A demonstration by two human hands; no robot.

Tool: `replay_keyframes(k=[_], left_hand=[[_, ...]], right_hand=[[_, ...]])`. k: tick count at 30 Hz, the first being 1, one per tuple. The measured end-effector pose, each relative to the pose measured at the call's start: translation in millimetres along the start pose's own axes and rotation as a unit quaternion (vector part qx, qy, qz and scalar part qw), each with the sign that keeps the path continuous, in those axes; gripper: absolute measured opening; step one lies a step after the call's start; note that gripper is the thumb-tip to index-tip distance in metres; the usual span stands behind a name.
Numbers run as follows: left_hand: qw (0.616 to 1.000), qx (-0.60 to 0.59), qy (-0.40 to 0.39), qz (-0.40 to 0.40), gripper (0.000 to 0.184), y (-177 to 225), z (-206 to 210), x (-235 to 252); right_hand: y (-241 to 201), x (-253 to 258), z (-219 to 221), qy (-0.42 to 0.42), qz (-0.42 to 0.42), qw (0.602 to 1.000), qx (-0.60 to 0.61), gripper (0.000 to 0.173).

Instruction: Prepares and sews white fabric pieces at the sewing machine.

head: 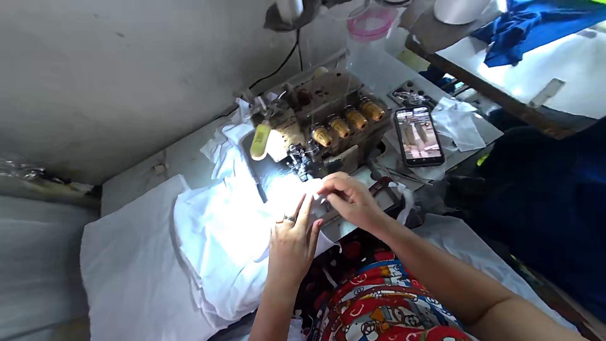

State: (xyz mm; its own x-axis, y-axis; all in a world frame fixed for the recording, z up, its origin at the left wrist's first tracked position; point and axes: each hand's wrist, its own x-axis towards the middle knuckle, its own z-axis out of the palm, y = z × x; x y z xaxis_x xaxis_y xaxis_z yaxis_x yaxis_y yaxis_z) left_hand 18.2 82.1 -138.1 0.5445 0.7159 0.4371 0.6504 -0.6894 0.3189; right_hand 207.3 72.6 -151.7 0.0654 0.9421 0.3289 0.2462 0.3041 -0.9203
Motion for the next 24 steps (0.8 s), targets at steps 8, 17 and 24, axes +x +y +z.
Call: replay_keyframes(k=[8, 17, 24], left_hand=[[1.0, -0.015, 0.002, 0.012, 0.048, 5, 1, 1], [0.999, 0.031, 0.018, -0.016, 0.053, -2, -1, 2], [0.998, 0.048, 0.022, -0.031, 0.054, -12, -3, 7]], right_hand=[[-7, 2, 0, 0.015, 0.005, 0.999, -0.03, 0.034], [-13, 8, 9, -0.017, 0.015, 0.996, -0.081, 0.036], [-15, 1, 0, -0.037, 0.005, 0.993, -0.112, 0.041]])
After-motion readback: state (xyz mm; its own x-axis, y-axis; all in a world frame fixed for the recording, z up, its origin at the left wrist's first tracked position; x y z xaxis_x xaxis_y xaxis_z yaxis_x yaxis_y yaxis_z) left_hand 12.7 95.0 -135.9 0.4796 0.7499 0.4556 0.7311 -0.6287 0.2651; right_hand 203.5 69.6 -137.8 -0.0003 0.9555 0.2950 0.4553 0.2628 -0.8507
